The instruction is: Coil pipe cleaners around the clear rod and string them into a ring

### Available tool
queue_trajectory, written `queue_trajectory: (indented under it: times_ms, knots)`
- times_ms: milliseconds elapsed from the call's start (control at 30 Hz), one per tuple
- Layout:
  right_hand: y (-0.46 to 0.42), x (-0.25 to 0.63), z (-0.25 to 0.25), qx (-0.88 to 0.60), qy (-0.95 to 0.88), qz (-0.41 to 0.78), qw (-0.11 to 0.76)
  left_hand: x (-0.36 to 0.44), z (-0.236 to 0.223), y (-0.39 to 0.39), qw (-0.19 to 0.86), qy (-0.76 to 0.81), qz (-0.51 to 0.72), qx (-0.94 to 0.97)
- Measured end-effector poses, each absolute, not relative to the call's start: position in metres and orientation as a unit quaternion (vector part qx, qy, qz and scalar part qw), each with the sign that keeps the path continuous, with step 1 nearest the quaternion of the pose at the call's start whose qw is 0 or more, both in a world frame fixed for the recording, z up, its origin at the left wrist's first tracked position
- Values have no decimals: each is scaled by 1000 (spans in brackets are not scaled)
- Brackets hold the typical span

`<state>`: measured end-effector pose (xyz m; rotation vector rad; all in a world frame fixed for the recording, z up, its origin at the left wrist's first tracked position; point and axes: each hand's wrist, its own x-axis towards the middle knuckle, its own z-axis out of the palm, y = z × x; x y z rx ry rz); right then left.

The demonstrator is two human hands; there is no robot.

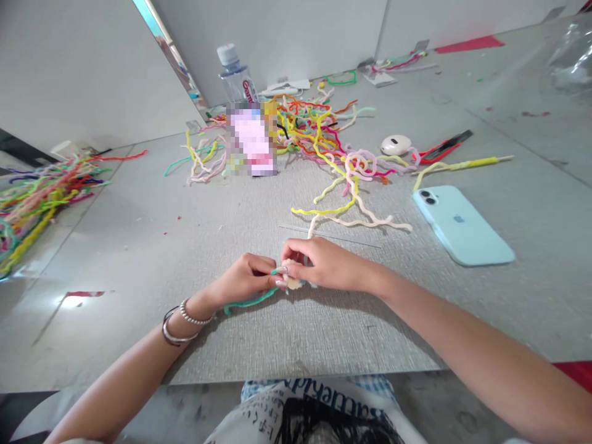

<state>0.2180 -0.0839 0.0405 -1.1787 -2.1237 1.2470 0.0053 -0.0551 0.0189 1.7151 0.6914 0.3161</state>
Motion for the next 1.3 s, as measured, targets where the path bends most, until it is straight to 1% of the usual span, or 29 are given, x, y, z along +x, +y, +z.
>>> queue_trajectory:
  times_ms: [100, 167, 267, 433, 667, 800, 1000, 1133, 1300]
  knots:
    - [-89, 217, 45, -371, -808, 430, 159, 3, 22, -56, 650, 251, 93, 711]
    - [-92, 216, 46, -326, -833, 422, 145, 1, 23, -56, 679, 224, 63, 696]
    - [-95, 214, 49, -291, -854, 403, 151, -1, 25, -54, 709, 198, 22, 677]
    - [-98, 214, 54, -277, -878, 344, 185, -5, 29, -49, 730, 189, 28, 656]
    - [-102, 213, 53, -270, -892, 299, 203, -11, 26, -45, 724, 170, -11, 668]
    - [-101, 214, 49, -257, -918, 219, 206, -12, 28, -42, 708, 162, -41, 687]
    - [-100, 213, 44, -234, -939, 120, 222, -15, 25, -40, 701, 168, -38, 693]
    - [-98, 212, 42, -244, -939, 57, 236, -16, 23, -38, 695, 180, -35, 695]
    - [-97, 213, 41, -240, -942, 17, 235, -16, 22, -37, 699, 175, -10, 693]
